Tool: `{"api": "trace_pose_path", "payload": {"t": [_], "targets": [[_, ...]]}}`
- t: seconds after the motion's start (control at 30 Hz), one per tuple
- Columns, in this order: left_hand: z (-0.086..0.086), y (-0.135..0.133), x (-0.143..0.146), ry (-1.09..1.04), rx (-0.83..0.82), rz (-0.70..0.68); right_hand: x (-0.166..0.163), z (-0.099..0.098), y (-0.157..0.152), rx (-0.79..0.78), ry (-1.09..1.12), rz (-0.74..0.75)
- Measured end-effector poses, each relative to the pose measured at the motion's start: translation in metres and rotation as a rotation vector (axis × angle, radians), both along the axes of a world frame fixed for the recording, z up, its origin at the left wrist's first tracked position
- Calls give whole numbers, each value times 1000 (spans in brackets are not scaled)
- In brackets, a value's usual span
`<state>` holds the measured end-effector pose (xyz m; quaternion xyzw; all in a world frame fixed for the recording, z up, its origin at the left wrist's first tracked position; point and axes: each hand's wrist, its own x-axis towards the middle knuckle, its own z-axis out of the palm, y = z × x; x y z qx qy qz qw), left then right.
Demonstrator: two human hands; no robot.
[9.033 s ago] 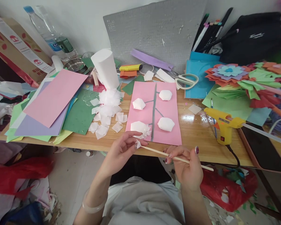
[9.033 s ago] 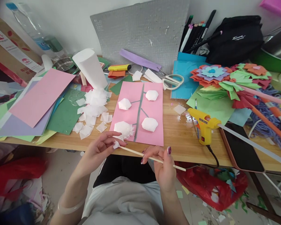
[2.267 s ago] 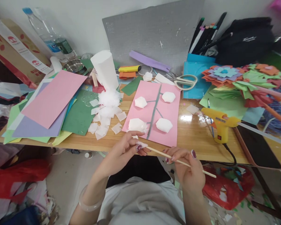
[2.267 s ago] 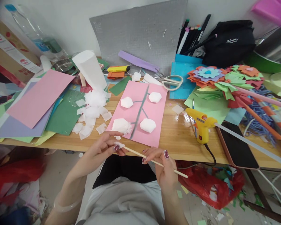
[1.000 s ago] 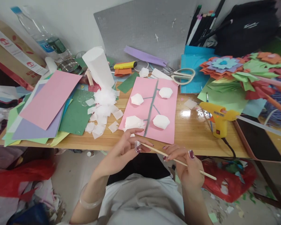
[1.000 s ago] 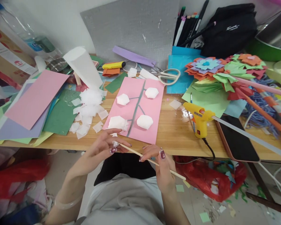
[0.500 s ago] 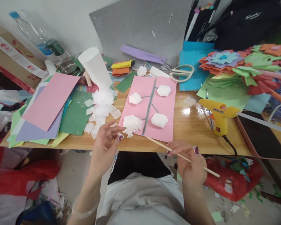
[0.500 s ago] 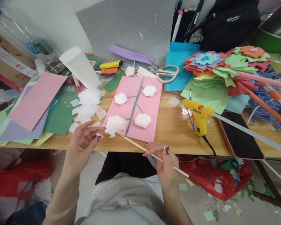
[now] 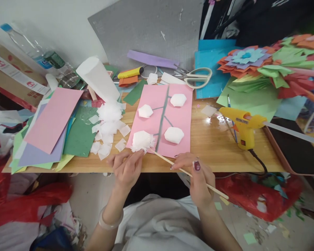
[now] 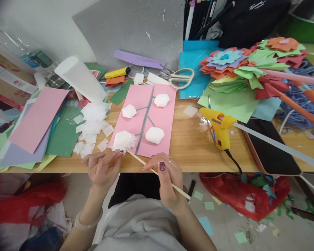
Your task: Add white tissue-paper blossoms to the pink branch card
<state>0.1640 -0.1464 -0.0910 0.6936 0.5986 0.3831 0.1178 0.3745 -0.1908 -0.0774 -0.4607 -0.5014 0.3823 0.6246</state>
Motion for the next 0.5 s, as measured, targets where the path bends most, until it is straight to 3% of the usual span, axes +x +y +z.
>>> {"api": "trace_pose_path", "payload": {"t": [0.23, 0.5], "targets": [[-3, -3, -3, -14, 36, 33, -7, 5, 7, 53, -134, 151], [1, -3, 1, 116, 129, 5, -8, 1, 6, 39, -183, 149]]}}
